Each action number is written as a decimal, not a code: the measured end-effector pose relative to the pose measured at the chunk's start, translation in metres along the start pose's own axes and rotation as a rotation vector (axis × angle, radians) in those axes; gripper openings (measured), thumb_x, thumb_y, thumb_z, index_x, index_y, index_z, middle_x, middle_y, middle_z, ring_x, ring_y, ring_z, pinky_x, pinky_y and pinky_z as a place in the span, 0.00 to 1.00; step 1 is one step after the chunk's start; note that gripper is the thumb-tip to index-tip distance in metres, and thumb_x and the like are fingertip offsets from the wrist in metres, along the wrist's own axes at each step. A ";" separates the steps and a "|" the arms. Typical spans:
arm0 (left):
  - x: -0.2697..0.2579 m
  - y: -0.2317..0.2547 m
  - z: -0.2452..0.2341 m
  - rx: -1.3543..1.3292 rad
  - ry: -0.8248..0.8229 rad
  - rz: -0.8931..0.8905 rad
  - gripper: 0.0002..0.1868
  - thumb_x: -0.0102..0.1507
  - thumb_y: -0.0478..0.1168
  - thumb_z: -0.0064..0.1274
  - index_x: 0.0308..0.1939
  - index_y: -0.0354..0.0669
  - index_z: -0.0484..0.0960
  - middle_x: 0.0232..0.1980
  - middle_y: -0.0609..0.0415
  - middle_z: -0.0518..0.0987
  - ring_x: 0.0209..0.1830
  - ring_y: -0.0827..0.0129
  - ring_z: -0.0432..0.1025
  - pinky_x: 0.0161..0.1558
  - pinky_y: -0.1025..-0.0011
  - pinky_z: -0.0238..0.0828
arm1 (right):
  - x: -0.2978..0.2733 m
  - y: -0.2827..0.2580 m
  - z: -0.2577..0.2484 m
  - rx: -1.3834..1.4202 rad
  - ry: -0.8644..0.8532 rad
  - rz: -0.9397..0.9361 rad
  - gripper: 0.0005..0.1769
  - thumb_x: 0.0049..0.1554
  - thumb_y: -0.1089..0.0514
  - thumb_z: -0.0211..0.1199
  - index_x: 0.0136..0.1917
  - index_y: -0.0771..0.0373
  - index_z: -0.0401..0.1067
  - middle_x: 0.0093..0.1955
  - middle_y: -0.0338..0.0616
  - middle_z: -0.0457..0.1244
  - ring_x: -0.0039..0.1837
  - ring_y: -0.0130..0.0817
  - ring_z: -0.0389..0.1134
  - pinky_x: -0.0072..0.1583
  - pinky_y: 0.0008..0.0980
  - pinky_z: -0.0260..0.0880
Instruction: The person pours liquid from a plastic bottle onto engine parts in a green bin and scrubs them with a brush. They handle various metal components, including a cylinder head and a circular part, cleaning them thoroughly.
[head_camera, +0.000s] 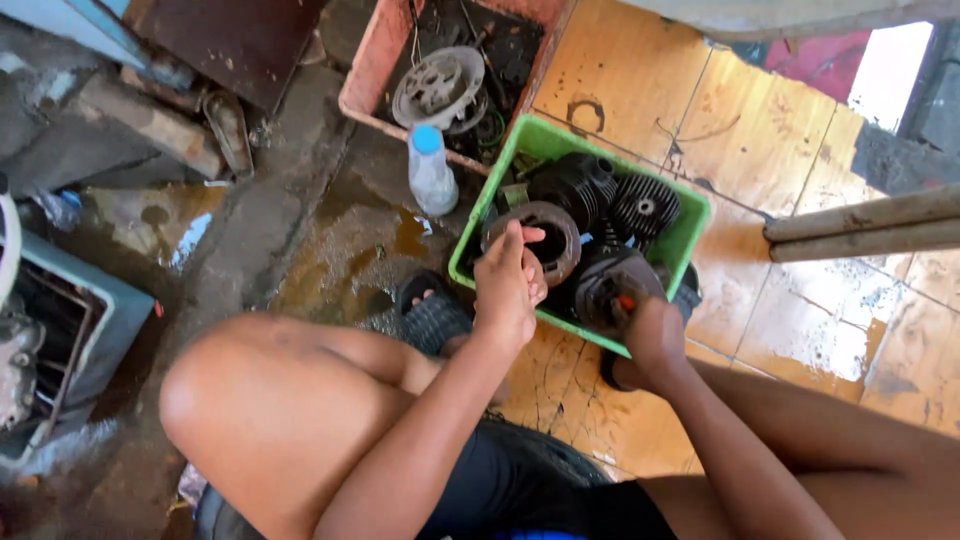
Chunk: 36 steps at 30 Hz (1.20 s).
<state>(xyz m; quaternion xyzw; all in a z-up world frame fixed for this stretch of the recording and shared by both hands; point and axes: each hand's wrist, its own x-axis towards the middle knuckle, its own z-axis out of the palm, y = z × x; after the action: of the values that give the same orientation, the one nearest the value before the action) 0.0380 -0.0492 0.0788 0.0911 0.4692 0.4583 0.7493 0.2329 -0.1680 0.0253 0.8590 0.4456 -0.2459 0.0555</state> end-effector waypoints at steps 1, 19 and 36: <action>-0.004 -0.001 -0.004 0.023 -0.029 -0.015 0.21 0.75 0.50 0.42 0.49 0.36 0.82 0.22 0.62 0.55 0.14 0.79 0.51 0.15 0.81 0.46 | 0.008 0.010 0.008 0.035 0.087 -0.055 0.20 0.62 0.44 0.60 0.48 0.63 0.81 0.37 0.62 0.71 0.48 0.66 0.73 0.51 0.58 0.74; -0.025 -0.010 -0.016 -0.134 -0.254 -0.213 0.18 0.73 0.37 0.43 0.67 0.44 0.77 0.68 0.42 0.77 0.60 0.47 0.76 0.55 0.49 0.80 | -0.062 -0.071 -0.120 1.066 0.165 -0.750 0.10 0.63 0.59 0.62 0.48 0.70 0.76 0.46 0.55 0.69 0.40 0.40 0.74 0.40 0.32 0.78; 0.051 -0.011 -0.057 -0.244 -0.153 -0.189 0.19 0.65 0.35 0.45 0.56 0.34 0.83 0.50 0.34 0.81 0.41 0.54 0.81 0.37 0.56 0.86 | -0.009 -0.148 -0.127 0.692 -0.031 -1.188 0.04 0.56 0.69 0.67 0.47 0.68 0.80 0.42 0.57 0.70 0.45 0.52 0.73 0.48 0.46 0.75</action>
<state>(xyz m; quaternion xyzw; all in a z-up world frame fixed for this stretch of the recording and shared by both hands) 0.0073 -0.0322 0.0099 -0.0102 0.3579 0.4313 0.8281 0.1582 -0.0462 0.1591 0.4336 0.7359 -0.3751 -0.3601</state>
